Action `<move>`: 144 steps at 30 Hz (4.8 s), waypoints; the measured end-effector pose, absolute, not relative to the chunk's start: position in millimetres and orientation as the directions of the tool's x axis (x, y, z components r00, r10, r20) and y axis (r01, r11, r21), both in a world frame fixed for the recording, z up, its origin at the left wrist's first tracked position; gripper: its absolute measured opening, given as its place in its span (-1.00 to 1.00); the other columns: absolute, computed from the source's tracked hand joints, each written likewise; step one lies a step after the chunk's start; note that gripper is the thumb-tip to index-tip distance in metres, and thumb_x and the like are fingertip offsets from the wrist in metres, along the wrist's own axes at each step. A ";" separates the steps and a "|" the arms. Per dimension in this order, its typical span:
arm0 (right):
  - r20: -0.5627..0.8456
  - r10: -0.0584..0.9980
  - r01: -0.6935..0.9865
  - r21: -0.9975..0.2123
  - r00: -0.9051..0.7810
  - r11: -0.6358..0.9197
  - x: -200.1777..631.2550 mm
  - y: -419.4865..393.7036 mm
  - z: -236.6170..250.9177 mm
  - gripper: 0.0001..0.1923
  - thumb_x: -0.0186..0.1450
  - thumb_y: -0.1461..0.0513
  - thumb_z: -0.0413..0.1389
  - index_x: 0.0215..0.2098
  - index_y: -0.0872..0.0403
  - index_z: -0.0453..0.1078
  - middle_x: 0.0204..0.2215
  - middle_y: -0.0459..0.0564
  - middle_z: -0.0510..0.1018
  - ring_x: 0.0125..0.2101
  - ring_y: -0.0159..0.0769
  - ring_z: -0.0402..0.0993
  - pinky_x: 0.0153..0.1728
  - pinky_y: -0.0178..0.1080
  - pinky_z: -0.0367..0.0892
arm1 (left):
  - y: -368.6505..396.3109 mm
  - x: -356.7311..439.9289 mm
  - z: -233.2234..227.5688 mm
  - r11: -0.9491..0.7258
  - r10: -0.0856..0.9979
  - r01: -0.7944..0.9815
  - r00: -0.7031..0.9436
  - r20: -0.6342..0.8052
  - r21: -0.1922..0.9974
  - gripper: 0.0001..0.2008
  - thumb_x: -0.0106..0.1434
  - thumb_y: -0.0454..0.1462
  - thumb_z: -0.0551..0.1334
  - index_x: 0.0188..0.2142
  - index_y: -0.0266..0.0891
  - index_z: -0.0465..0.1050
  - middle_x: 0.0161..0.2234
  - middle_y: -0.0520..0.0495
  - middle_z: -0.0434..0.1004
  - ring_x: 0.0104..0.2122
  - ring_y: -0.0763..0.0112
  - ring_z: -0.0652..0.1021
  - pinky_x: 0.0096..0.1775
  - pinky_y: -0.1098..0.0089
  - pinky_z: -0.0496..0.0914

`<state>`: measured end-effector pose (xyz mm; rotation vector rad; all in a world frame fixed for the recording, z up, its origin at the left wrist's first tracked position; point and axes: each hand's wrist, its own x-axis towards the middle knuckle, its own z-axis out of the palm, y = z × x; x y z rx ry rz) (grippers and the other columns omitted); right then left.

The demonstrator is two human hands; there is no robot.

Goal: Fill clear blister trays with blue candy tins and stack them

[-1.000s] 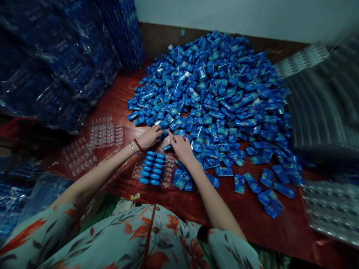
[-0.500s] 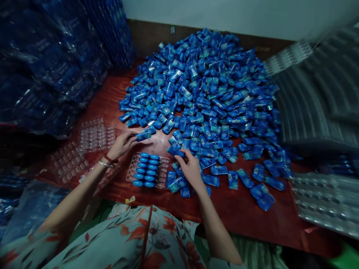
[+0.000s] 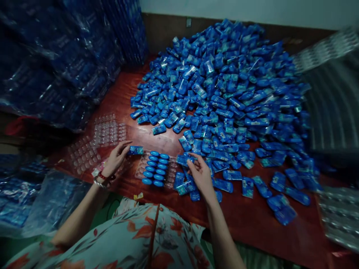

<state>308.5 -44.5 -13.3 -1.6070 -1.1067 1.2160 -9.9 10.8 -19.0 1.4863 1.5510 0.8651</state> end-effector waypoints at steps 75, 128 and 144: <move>-0.082 0.982 0.947 -0.290 -0.168 0.138 272.0 -46.8 5.1 -0.75 0.37 0.26 -0.17 -0.09 0.11 0.27 -0.25 0.09 0.49 -0.22 -0.20 0.42 -0.24 -0.25 0.25 | -15.6 37.7 16.4 -0.491 0.864 0.796 0.495 0.087 0.354 -0.49 0.35 -0.17 -0.06 0.25 -0.26 -0.07 0.19 -0.24 0.14 0.15 0.19 0.20 0.12 0.13 0.18; -0.342 0.842 0.909 -0.143 -0.416 0.391 293.1 12.5 42.7 -0.66 0.36 0.04 -0.11 -0.20 0.06 0.38 -0.33 0.05 0.55 -0.35 -0.23 0.49 -0.45 -0.31 0.18 | -9.5 68.4 14.2 -0.432 0.898 0.807 0.427 0.106 0.402 -0.50 0.36 -0.10 -0.11 0.23 -0.19 -0.01 0.19 -0.21 0.16 0.17 0.19 0.18 0.13 0.06 0.04; -0.089 0.994 0.997 0.025 -0.064 0.066 283.6 18.3 -6.3 -0.69 0.27 0.17 0.04 -0.09 0.22 0.25 -0.18 0.21 0.41 -0.14 -0.10 0.32 -0.20 -0.17 0.19 | 102.8 53.3 -15.6 -0.346 0.921 0.927 0.365 -0.136 0.144 -0.75 0.21 -0.18 0.17 -0.20 -0.33 0.38 -0.19 -0.24 0.43 -0.13 0.13 0.40 -0.15 0.28 0.27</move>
